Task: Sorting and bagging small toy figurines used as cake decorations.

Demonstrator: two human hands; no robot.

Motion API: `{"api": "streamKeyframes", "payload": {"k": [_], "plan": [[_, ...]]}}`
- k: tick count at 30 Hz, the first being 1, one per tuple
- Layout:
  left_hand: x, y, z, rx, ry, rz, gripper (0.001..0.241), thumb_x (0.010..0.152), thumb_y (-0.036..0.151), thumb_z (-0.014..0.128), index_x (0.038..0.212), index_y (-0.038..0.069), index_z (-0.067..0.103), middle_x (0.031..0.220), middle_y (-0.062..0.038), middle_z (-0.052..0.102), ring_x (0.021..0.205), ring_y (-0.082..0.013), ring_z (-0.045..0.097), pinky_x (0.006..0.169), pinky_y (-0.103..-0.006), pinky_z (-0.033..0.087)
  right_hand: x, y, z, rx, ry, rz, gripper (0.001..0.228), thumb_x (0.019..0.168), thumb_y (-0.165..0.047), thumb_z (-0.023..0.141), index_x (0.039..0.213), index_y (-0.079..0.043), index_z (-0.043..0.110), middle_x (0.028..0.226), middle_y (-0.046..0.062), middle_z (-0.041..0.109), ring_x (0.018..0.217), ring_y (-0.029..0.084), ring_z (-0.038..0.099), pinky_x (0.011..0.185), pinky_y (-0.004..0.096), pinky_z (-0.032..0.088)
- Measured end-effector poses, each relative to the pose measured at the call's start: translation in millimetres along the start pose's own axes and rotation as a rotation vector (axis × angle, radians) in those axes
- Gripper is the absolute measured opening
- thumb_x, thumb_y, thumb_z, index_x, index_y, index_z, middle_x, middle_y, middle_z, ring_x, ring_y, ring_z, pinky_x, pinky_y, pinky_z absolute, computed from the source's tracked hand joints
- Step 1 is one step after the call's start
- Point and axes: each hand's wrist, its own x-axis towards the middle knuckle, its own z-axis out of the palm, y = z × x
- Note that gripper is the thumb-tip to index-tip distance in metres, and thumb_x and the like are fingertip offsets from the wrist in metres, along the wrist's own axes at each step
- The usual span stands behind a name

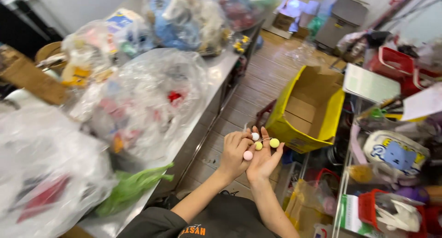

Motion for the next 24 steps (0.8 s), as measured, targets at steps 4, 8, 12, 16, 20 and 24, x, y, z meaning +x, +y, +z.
{"api": "streamKeyframes", "payload": {"k": [4, 8, 12, 16, 20, 24], "plan": [[20, -4, 37, 0.064, -0.111, 0.037, 0.025, 0.083, 0.015, 0.074, 0.104, 0.006, 0.064, 0.117, -0.01, 0.064, 0.113, -0.0329, 0.057, 0.099, -0.0465, 0.041, 37, -24, -32, 0.027, 0.115, -0.053, 0.074, 0.097, -0.067, 0.035, 0.133, -0.006, 0.055, 0.144, 0.021, 0.055, 0.132, 0.034, 0.05, 0.113, 0.044, 0.036], [39, -27, 56, 0.055, -0.266, -0.056, 0.047, 0.077, 0.018, 0.074, 0.121, 0.006, 0.062, 0.128, -0.012, 0.061, 0.121, -0.0341, 0.055, 0.1, -0.0467, 0.041, 85, -15, -70, 0.138, 0.213, -0.013, 0.061, 0.098, -0.06, 0.038, 0.126, -0.009, 0.056, 0.138, 0.019, 0.058, 0.128, 0.033, 0.054, 0.112, 0.047, 0.042], [68, -59, 77, 0.098, -0.322, -0.039, 0.056, 0.083, 0.026, 0.074, 0.132, 0.004, 0.057, 0.139, -0.017, 0.054, 0.129, -0.0389, 0.049, 0.106, -0.0505, 0.038, 135, 7, -102, 0.135, 0.132, 0.09, 0.061, 0.099, -0.061, 0.041, 0.129, -0.011, 0.06, 0.13, 0.015, 0.06, 0.119, 0.031, 0.054, 0.104, 0.045, 0.042], [94, -105, 102, 0.133, -0.282, 0.035, 0.062, 0.085, 0.033, 0.074, 0.135, 0.001, 0.054, 0.146, -0.021, 0.048, 0.136, -0.044, 0.043, 0.112, -0.0556, 0.031, 185, 23, -92, 0.115, 0.209, 0.11, 0.059, 0.099, -0.057, 0.04, 0.132, -0.011, 0.059, 0.139, 0.009, 0.06, 0.13, 0.025, 0.056, 0.111, 0.04, 0.042], [122, -168, 112, -0.063, -0.227, -0.024, 0.056, 0.091, 0.025, 0.065, 0.139, 0.001, 0.053, 0.152, -0.02, 0.048, 0.144, -0.043, 0.041, 0.121, -0.0533, 0.03, 246, 49, -90, 0.139, 0.142, 0.175, 0.057, 0.099, -0.056, 0.041, 0.128, -0.011, 0.059, 0.134, 0.01, 0.062, 0.123, 0.025, 0.06, 0.105, 0.04, 0.046], [148, -267, 135, -0.545, 0.004, -0.283, 0.046, 0.095, 0.007, 0.048, 0.14, 0.002, 0.054, 0.145, -0.017, 0.054, 0.136, -0.0365, 0.052, 0.122, -0.0451, 0.038, 298, 69, -103, 0.223, 0.144, 0.201, 0.054, 0.105, -0.06, 0.051, 0.12, -0.011, 0.068, 0.116, 0.013, 0.067, 0.077, 0.02, 0.062, 0.06, 0.03, 0.052]]}}
